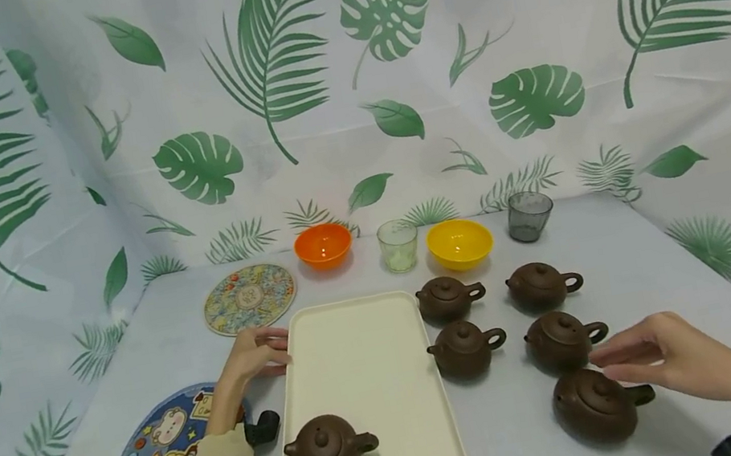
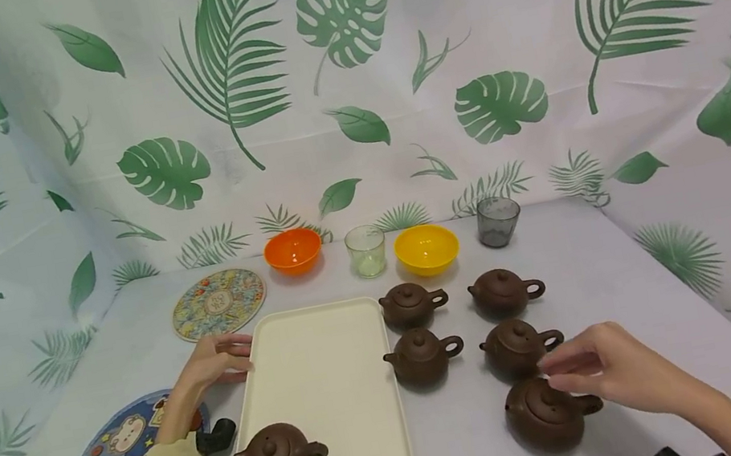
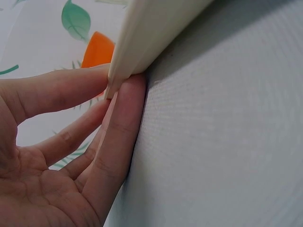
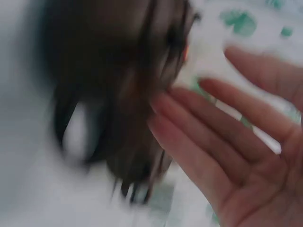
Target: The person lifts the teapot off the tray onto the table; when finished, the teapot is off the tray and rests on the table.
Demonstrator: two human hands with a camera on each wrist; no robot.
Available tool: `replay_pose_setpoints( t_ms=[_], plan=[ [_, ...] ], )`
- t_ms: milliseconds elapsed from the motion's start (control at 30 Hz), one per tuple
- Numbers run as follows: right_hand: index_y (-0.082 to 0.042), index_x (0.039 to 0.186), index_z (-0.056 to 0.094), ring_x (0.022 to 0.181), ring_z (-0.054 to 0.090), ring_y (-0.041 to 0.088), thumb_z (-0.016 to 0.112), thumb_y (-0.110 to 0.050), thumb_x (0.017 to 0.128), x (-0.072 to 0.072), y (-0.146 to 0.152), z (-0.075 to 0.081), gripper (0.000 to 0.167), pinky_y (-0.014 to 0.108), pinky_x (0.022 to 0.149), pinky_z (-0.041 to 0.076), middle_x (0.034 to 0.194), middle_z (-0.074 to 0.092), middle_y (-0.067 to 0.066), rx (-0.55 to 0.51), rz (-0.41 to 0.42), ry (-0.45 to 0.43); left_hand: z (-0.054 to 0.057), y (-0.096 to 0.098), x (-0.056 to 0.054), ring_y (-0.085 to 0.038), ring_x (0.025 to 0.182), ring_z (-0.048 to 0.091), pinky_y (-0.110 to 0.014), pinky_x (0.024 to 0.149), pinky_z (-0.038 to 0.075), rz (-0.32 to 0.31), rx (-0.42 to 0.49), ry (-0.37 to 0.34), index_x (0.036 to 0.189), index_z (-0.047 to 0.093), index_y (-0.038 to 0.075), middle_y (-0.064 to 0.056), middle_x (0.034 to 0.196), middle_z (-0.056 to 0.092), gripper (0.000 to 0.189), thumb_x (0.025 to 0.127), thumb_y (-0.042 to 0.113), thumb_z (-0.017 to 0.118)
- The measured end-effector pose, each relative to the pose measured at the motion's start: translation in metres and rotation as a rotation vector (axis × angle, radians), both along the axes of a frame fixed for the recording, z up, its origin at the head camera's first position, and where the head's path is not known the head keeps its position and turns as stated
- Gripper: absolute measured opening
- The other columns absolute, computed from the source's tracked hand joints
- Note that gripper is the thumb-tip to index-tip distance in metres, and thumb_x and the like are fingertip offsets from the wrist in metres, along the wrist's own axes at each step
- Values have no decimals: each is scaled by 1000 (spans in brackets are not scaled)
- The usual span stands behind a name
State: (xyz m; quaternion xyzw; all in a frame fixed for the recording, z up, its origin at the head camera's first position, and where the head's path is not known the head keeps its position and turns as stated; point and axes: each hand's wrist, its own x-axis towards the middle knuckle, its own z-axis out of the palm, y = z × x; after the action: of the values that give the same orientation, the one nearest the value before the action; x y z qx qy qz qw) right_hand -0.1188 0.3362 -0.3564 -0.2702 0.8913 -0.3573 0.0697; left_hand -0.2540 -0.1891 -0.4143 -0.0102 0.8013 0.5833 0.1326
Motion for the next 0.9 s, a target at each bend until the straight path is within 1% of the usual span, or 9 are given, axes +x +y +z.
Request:
replay_pose_setpoints(
  t_ms=[100,167,233,333,467,600,700,767,900],
  plan=[
    [3,107,71,87,64,-4,68,-12,89,-3,-40,14,23,20,69,56,101,73,12,-21,-78,-20,2,-1,1,-21,83,67,-39,72,59,3,2,-8,126,52,-13,-28,111,63,52,77,-10,69],
    [1,107,71,87,66,0,69,-15,88,-5,-68,19,25,20,70,56,101,73,12,-62,-71,-11,-1,-1,-1,-21,83,67,-38,72,59,9,-3,-8,126,53,-12,-27,111,64,52,77,-9,69],
    [-1,107,72,88,68,6,71,-19,87,-7,-95,19,27,20,72,56,102,73,10,-103,-40,-24,-2,-1,-1,-21,82,67,-37,71,59,18,-12,-4,125,54,-11,-25,109,65,51,77,-9,70],
    [-2,106,73,90,70,14,73,-24,86,-9,-134,12,29,21,75,56,101,73,9,-147,25,-3,-3,-1,-2,-21,81,68,-37,70,59,28,-21,1,123,55,-11,-24,105,67,50,76,-9,70],
    [0,108,72,93,70,22,74,-24,84,-13,-180,0,34,22,77,56,104,72,12,-189,88,-17,-4,-2,-2,-22,81,68,-37,69,59,16,-9,13,121,57,-12,-23,102,68,49,74,-8,71],
    [4,111,70,95,70,26,76,-19,82,-14,-219,-11,37,21,77,56,107,71,15,-206,134,-88,-2,-4,0,-23,78,68,-36,67,59,-15,11,36,118,58,-12,-20,97,69,48,73,-6,74],
    [3,107,72,93,70,17,77,-15,81,-12,-240,-16,32,18,76,55,104,72,13,-198,174,-132,-2,-4,0,-22,78,68,-36,67,60,-14,12,32,118,58,-12,-21,97,69,48,73,-6,74],
    [1,103,74,88,69,8,78,-14,80,-10,-251,-19,27,14,73,54,100,74,9,-181,199,-132,-4,-3,-1,-21,79,68,-36,68,59,7,1,15,121,57,-12,-22,100,68,49,74,-8,72],
    [-4,94,77,76,64,-6,77,-12,81,-8,-265,-22,15,10,66,51,88,75,-1,-129,202,-65,-5,-2,-2,-20,80,67,-36,70,59,13,-5,0,125,53,-13,-25,105,66,52,76,-10,70]
  ],
)
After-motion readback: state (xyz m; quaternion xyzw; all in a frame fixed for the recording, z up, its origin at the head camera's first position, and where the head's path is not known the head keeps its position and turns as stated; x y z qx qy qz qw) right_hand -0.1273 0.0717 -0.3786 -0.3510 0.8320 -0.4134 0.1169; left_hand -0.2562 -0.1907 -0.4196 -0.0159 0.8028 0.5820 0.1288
